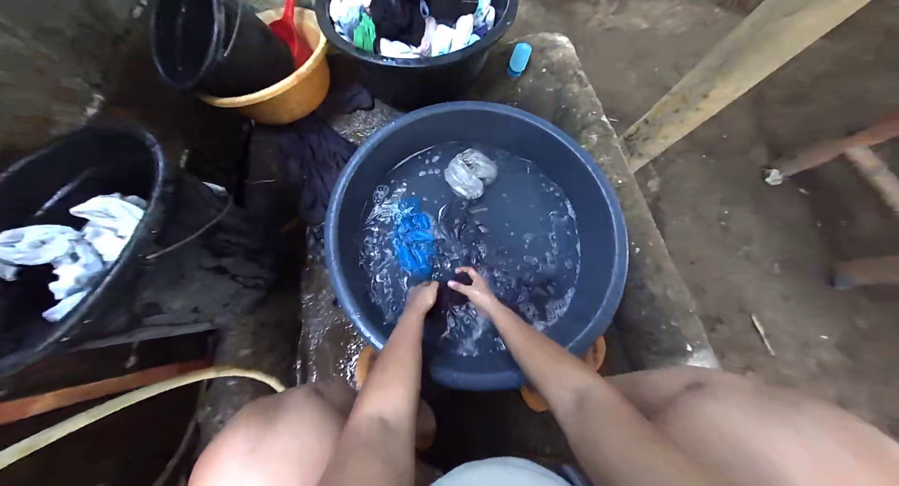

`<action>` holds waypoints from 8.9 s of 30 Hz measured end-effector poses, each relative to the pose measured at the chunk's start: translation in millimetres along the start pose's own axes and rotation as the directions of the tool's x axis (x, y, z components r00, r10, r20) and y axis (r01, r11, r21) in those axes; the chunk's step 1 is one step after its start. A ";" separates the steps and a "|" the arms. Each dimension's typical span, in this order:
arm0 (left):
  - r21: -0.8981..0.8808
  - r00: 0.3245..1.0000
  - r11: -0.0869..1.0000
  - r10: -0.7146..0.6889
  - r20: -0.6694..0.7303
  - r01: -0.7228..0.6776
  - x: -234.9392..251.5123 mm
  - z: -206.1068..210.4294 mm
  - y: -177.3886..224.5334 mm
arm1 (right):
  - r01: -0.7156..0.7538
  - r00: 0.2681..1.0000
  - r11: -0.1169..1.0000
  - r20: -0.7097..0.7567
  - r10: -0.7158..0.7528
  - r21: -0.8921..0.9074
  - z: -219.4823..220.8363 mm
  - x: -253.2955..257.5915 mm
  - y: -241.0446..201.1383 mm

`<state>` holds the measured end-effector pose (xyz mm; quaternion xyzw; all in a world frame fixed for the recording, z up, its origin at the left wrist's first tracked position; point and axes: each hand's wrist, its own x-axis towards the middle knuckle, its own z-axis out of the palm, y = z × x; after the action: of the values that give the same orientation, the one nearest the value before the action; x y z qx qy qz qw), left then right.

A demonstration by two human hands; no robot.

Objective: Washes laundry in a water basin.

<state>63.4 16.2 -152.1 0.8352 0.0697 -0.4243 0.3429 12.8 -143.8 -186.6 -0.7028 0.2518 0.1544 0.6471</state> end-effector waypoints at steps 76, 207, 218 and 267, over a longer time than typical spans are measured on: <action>-0.669 0.935 0.663 0.316 -0.159 -0.338 -136.8 -49.3 128.0 | 0.211 0.974 0.962 0.046 -0.222 0.172 -136.0 -151.1 -226.9; 0.378 0.468 0.542 0.840 -0.275 -0.751 -178.4 -181.9 211.7 | 0.352 0.917 0.457 0.203 -0.343 -0.817 -217.6 -144.1 -326.4; 0.342 0.817 0.901 0.400 -0.416 -0.267 70.2 -67.8 183.0 | 0.155 0.943 0.932 -0.330 -0.042 0.327 -169.6 76.7 -122.9; 0.705 0.753 0.523 0.658 0.024 -0.480 133.9 -8.7 94.5 | -0.188 0.966 0.662 -0.260 -0.010 -0.725 -103.2 83.7 -78.2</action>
<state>192.0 -73.1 -201.3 0.9205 -0.3255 -0.1756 0.1261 113.9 -255.9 -155.1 -0.9054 0.2777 0.1890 0.2598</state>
